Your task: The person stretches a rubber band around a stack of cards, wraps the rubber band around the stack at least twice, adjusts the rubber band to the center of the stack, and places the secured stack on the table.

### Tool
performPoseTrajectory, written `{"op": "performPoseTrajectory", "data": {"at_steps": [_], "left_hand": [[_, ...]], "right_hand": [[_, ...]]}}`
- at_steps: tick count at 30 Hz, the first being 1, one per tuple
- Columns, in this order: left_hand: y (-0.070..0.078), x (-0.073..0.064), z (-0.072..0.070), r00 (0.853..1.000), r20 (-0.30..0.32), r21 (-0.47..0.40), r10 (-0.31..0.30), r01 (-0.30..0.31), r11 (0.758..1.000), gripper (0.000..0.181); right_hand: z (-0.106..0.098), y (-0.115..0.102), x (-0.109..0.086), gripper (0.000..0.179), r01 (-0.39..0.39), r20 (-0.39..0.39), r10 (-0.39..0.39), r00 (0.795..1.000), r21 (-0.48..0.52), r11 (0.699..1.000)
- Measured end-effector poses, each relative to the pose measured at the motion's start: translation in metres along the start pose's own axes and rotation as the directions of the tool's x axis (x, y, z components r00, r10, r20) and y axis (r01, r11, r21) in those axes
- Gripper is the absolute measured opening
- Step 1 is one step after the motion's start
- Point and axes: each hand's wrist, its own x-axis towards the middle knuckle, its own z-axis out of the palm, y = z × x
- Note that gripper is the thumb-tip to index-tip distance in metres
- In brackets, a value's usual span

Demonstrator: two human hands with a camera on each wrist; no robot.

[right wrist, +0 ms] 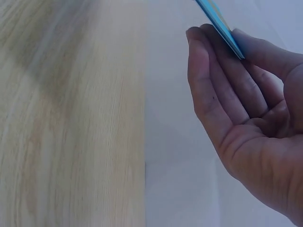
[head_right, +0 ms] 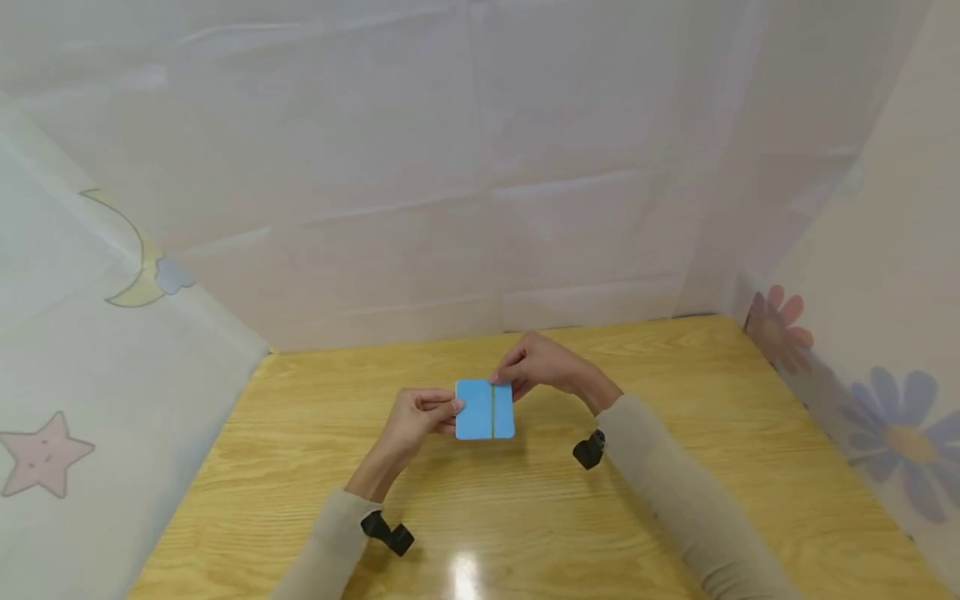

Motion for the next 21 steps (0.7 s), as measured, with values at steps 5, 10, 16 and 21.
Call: {"op": "performPoseTrajectory", "data": {"at_steps": [5,10,16,21], "left_hand": [[0.0009,-0.001,-0.0042,1.0,-0.006,-0.012,-0.01,0.01,1.0,0.032],[0.0017,-0.0015,-0.0043,1.0,-0.006,-0.014,-0.014,0.013,1.0,0.031],[-0.0014,-0.0012,-0.0011,1.0,0.007,-0.014,-0.03,0.03,0.999,0.034],[-0.0008,-0.003,-0.0006,0.999,0.004,0.0,-0.034,0.034,0.999,0.034]], "right_hand": [[0.0059,-0.0006,0.0024,0.022,-0.009,-0.025,0.01,1.0,0.003,1.0],[0.0077,0.0015,0.0024,0.021,-0.017,-0.04,0.017,0.999,-0.001,1.0],[0.0079,0.0049,0.0015,0.021,-0.031,-0.048,0.031,0.998,0.004,1.0],[0.0083,0.0054,0.001,0.024,-0.046,-0.043,0.046,0.998,0.018,0.999]]}}
